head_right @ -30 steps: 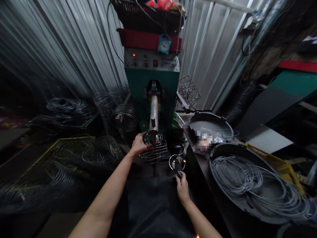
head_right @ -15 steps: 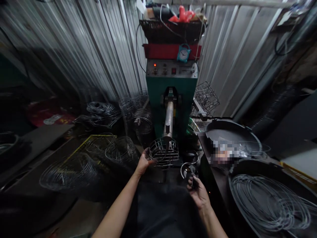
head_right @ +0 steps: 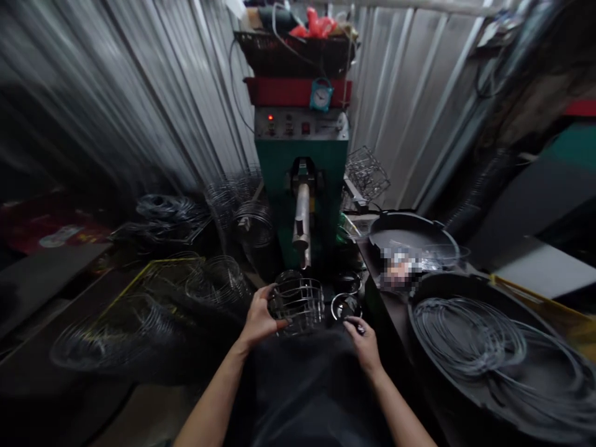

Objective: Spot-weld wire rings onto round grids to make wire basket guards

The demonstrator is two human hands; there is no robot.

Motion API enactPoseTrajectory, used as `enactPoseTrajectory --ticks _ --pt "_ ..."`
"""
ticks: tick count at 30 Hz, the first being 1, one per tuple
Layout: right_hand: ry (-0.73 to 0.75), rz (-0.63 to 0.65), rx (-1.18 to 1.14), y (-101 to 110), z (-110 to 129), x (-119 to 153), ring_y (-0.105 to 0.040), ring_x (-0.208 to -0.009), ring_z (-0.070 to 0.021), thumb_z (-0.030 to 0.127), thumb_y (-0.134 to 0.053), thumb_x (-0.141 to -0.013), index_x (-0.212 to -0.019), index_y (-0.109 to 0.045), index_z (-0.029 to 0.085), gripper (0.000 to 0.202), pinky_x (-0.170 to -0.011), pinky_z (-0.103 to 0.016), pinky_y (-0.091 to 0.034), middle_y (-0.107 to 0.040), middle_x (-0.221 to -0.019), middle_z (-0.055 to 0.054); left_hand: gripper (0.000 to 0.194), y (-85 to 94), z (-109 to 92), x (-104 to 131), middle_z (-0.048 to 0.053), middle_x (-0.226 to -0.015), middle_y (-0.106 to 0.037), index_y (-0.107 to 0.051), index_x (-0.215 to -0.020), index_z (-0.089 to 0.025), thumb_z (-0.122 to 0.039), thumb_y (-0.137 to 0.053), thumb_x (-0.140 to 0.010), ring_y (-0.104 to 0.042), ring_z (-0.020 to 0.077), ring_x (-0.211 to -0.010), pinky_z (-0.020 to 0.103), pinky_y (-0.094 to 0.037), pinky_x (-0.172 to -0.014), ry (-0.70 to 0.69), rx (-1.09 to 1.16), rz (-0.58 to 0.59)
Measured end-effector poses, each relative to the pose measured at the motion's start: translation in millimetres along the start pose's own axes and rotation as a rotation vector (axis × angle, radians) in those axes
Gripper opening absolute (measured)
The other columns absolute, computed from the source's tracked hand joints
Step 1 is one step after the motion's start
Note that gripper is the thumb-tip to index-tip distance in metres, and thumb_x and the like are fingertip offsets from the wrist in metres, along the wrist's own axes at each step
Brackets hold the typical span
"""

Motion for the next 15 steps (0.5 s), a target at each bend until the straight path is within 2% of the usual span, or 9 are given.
enactPoseTrajectory --ticks 3,5,8,11,13,15 --pt "0.145 0.132 0.344 6.5 -7.4 5.7 -0.06 -0.068 -0.0208 0.035 -0.067 -0.062 -0.069 -0.069 0.019 0.017 -0.065 -0.031 -0.045 -0.067 -0.07 -0.005 0.085 11.3 -16.2 -3.7 0.01 -0.119 -0.048 -0.042 -0.124 -0.019 -0.028 -0.077 -0.047 -0.044 0.0292 -0.113 0.044 -0.037 -0.099 -0.042 -0.162 -0.038" --pt "0.194 0.192 0.483 7.9 2.2 8.7 -0.061 -0.071 -0.0229 0.029 -0.063 -0.064 -0.069 -0.07 0.022 0.012 -0.069 -0.033 -0.046 -0.068 -0.072 -0.005 0.084 17.3 -27.8 -4.8 0.01 -0.119 -0.048 -0.041 -0.125 -0.019 -0.03 -0.076 -0.049 -0.044 0.029 -0.113 0.043 -0.036 -0.098 -0.054 -0.23 -0.036" --pt "0.322 0.291 0.634 -2.8 44.4 8.0 -0.063 -0.08 -0.0228 0.024 -0.06 -0.069 -0.078 -0.071 0.024 0.014 -0.073 -0.033 -0.045 -0.07 -0.084 -0.005 0.084 19.3 -45.6 -4.3 0.01 -0.12 -0.048 -0.04 -0.125 -0.02 -0.033 -0.075 -0.05 -0.043 0.0299 -0.114 0.044 -0.033 -0.098 -0.069 -0.329 0.004" --pt "0.459 0.421 0.938 -29.4 96.1 2.4 -0.062 -0.083 -0.0202 0.02 -0.06 -0.074 -0.086 -0.07 0.026 0.017 -0.071 -0.028 -0.043 -0.07 -0.089 -0.003 0.085 13.7 -60.4 -3.0 0.012 -0.121 -0.048 -0.04 -0.126 -0.02 -0.035 -0.075 -0.05 -0.042 0.0306 -0.115 0.044 -0.03 -0.097 -0.09 -0.414 0.07" --pt "0.474 0.474 1.126 -49.6 119.9 -0.2 -0.063 -0.081 -0.0199 0.018 -0.061 -0.074 -0.085 -0.069 0.025 0.015 -0.068 -0.026 -0.042 -0.07 -0.086 -0.003 0.087 9.2 -67.0 -1.7 0.013 -0.123 -0.047 -0.04 -0.126 -0.018 -0.037 -0.075 -0.049 -0.041 0.0308 -0.115 0.044 -0.03 -0.096 -0.099 -0.452 0.111" --pt "0.445 0.49 1.242 -66.5 131.2 0.3 -0.063 -0.08 -0.0204 0.019 -0.061 -0.075 -0.088 -0.067 0.024 0.015 -0.064 -0.025 -0.04 -0.07 -0.083 -0.004 0.087 5.9 -70.7 -0.4 0.014 -0.124 -0.047 -0.04 -0.127 -0.018 -0.04 -0.074 -0.05 -0.04 0.0308 -0.115 0.044 -0.029 -0.094 -0.105 -0.472 0.145"
Point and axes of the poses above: each hand's wrist, its own x-axis away from the middle knuckle, its own y-axis out of the back of the hand, z = x × y, the point moved 1 cm from there along -x, towards the middle knuckle
